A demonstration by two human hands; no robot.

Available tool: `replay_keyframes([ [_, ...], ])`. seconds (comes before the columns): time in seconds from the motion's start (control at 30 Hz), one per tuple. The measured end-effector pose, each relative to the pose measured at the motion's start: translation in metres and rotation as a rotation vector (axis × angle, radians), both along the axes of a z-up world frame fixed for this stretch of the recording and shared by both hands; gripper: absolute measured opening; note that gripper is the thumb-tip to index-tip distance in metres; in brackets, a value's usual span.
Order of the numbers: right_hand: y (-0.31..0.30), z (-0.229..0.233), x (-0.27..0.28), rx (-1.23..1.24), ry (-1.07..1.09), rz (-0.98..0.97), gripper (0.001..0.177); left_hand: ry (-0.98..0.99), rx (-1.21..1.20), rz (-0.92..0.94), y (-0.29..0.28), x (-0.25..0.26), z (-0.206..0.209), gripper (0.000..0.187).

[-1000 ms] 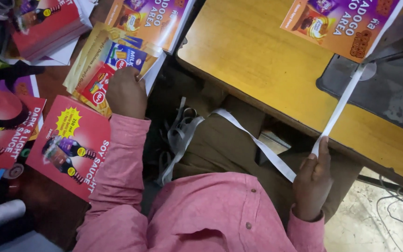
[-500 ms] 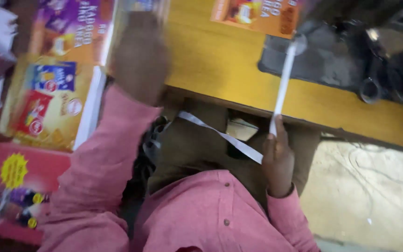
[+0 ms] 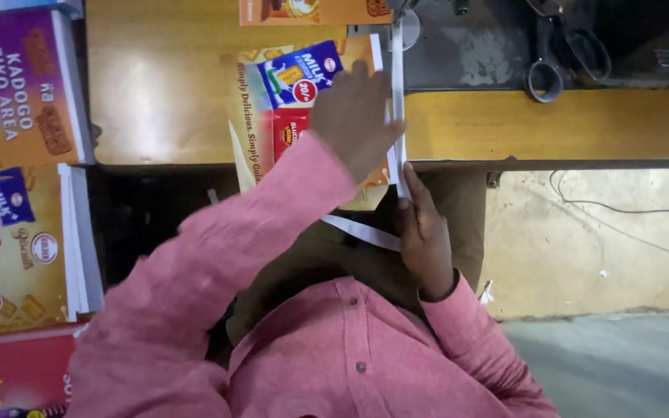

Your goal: The person sits and uses a sewing machine to stitch a white strip of material onto the edge of various printed paper sheets. They repeatedly pick up a sheet, align it with the strip under the needle, sew along the edge, and then move the finished piece aside.

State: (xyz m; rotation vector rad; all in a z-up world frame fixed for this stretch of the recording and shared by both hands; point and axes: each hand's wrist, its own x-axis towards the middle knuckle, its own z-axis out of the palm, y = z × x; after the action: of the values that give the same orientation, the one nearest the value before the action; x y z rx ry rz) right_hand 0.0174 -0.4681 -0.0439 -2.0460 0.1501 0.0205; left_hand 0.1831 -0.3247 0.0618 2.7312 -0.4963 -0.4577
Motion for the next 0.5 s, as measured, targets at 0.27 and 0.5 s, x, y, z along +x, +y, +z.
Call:
replay_keyframes([
  [0.27,0.008,-0.013,-0.006,0.217,-0.042,-0.034,0.054,-0.408,-0.053,-0.244,0.047,-0.082,-0.081,0.085],
  [0.5,0.013,-0.001,-0.002,0.295,-0.044,0.003,0.056,-0.574,-0.183,-0.289,0.057,-0.092,-0.107,0.066],
])
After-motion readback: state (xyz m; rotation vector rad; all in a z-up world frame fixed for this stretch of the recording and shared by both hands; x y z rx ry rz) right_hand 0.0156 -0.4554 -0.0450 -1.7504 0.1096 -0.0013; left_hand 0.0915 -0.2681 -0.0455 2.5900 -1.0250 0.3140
